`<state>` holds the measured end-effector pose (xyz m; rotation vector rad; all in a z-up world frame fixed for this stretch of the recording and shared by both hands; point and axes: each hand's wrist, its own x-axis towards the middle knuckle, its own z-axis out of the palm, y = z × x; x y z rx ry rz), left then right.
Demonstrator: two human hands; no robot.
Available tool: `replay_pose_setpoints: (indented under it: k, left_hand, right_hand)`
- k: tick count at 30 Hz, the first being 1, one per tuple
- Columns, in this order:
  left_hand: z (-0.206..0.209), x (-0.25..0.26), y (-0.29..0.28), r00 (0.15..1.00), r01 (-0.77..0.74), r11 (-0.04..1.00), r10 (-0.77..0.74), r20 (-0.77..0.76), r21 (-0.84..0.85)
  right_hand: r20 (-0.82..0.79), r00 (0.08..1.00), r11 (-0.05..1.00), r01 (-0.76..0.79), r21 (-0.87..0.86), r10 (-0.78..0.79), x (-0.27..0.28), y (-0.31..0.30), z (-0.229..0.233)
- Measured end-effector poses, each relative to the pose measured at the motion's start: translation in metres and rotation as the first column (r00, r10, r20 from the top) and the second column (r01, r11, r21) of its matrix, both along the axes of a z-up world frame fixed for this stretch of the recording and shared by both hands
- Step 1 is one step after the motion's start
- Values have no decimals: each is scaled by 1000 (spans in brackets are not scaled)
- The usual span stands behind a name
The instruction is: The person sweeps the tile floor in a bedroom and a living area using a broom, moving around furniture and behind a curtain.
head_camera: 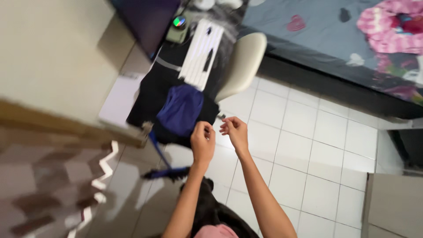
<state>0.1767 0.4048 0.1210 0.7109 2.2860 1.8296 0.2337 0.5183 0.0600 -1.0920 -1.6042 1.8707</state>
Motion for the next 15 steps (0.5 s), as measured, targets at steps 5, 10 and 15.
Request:
replay_pose_setpoints:
  k: [5,10,15]
  left_hand:
    - [-18,5,70,987,150,989,-150,57,2]
    - [-46,-9,142,986,165,986,-164,43,-24]
    - [-71,-33,204,963,95,966,-151,-223,-242]
  right_hand:
    - [-26,997,995,71,73,-69,11,67,0]
    - [-23,996,992,87,88,-86,-1,138,-34]
    - [139,985,990,90,105,-105,-41,204,-61]
